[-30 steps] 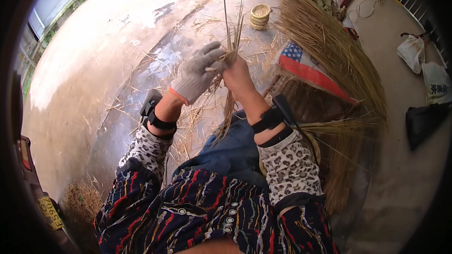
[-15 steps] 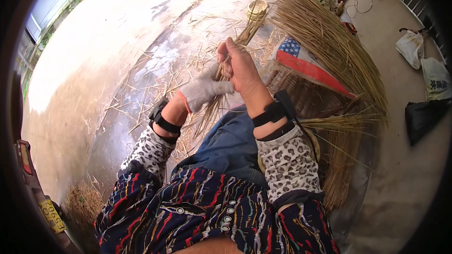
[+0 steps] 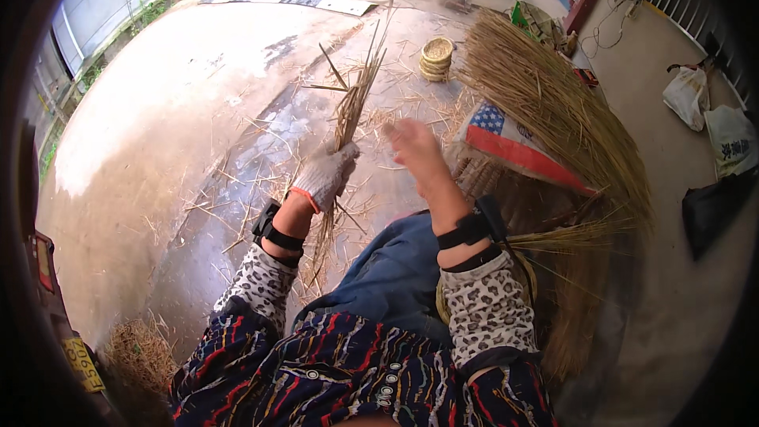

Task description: Weaving a straw basket using long dried straw strands and a large needle.

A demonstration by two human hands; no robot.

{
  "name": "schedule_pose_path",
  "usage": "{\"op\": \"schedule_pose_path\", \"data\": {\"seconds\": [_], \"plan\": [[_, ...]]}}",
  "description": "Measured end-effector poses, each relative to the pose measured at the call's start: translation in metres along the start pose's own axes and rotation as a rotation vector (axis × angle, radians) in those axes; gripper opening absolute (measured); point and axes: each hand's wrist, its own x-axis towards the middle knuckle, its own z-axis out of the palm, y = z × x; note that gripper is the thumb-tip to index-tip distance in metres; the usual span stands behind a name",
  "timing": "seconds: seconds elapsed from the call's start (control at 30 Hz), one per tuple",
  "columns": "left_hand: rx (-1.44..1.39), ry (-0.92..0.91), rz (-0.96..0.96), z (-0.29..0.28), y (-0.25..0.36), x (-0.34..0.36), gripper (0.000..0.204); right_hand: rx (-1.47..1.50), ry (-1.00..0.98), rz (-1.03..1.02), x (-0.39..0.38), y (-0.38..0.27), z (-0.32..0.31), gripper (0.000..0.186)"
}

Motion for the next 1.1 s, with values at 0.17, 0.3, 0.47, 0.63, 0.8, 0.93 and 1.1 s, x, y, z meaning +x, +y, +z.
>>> {"op": "schedule_pose_path", "data": {"seconds": [0.17, 0.3, 0.47, 0.63, 0.8, 0.93, 1.1], "plan": [[0.207, -0.023, 0.341, 0.028, -0.023, 0.006, 0.021, 0.049, -0.37, -0.089, -0.005, 0.011, 0.037, 0.039], [0.332, -0.1, 0.534, 0.024, -0.013, -0.006, 0.026, -0.072, -0.174, -0.084, -0.004, 0.002, 0.04, 0.023], [0.252, 0.282, 0.715, -0.041, -0.023, 0.006, 0.029, -0.236, -0.123, -0.275, 0.006, 0.016, 0.022, 0.027], [-0.034, 0.416, 1.124, -0.078, 0.082, -0.041, 0.053, -0.47, -0.319, -0.23, -0.002, 0.012, 0.016, 0.028], [0.428, 0.248, 1.389, -0.092, 0.132, -0.056, 0.057, -0.447, -0.565, -0.206, -0.021, 0.006, 0.043, 0.031], [0.907, -0.356, 0.884, -0.06, 0.114, -0.039, 0.057, -0.374, -0.634, -0.161, -0.016, 0.011, 0.047, 0.029], [0.252, -0.082, 1.146, -0.09, 0.12, -0.027, 0.07, -0.34, -0.659, -0.098, -0.023, -0.002, 0.053, 0.031]]}}
